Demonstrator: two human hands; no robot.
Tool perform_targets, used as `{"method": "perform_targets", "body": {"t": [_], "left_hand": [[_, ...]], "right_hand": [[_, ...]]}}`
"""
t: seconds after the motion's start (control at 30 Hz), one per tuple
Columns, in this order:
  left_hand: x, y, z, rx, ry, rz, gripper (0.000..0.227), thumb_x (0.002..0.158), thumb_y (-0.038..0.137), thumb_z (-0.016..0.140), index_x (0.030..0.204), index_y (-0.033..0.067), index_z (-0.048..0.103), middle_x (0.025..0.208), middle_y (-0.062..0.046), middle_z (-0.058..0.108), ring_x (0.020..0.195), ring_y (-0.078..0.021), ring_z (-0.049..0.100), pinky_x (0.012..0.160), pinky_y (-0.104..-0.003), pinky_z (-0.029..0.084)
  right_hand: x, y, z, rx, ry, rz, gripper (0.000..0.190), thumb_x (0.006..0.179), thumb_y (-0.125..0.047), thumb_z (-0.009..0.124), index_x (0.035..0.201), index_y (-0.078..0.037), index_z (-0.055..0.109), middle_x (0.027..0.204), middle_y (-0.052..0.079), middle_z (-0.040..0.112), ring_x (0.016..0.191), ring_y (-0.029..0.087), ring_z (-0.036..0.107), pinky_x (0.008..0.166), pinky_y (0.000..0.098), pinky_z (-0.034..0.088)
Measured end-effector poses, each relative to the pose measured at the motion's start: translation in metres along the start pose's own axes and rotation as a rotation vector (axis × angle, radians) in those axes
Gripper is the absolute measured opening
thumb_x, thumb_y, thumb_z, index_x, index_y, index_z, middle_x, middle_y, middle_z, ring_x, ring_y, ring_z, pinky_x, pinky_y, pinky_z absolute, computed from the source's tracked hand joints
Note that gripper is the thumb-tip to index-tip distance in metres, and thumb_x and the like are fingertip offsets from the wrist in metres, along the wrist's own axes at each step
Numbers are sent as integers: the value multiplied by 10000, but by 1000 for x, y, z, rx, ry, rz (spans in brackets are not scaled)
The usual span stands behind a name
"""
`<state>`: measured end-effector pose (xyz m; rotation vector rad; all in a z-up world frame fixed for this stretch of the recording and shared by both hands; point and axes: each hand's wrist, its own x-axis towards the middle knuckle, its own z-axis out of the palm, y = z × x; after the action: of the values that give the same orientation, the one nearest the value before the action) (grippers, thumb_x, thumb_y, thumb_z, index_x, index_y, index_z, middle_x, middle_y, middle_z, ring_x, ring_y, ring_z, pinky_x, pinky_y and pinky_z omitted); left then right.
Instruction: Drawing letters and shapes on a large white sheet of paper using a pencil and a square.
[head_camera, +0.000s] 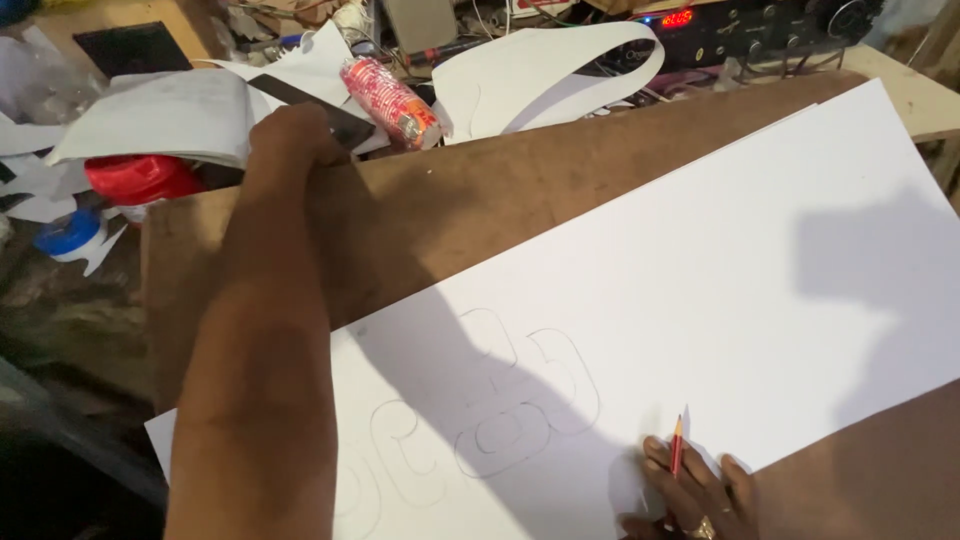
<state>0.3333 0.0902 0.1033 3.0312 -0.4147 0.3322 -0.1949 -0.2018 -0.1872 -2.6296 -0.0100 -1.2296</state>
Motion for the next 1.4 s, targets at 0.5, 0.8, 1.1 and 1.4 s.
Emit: {"method": "perform_targets", "body": {"t": [0.5,0.8,1.1,1.4], "left_hand": [[-27,-20,-21,-482,790,214,384,1004,249,774,1122,-56,571,1077,-275,680,995,-463,671,846,-529,509],[-215,17,-133,-1008,818,431,215,1044,138,735,1061,-34,606,984,-156,685,841,-281,641,744,-390,473],[-224,59,-65,-822,318,164,289,1020,327,615,1122,73,706,913,-84,706,814,-196,638,744,-361,500],[-236,155,-22,-671,225,377,479,756,255,853,1136,59,637,1059,-99,724,976,-333,701,804,-465,520]], "right_hand": [[-2,-4,-7,40,-74,57,493,853,-496,636,1221,-170,601,1348,-6,640,1338,159,537,1228,483,218],[14,-20,-20,52,-224,123,552,810,-481,644,1243,-142,601,1390,24,622,1383,199,498,1220,514,198],[18,-36,-33,69,-169,172,587,764,-434,753,1202,-56,653,1346,80,652,1360,244,527,1169,525,295],[28,-45,-33,233,137,122,640,643,-282,907,1126,-7,591,1150,182,699,1144,360,652,965,491,541]]}}
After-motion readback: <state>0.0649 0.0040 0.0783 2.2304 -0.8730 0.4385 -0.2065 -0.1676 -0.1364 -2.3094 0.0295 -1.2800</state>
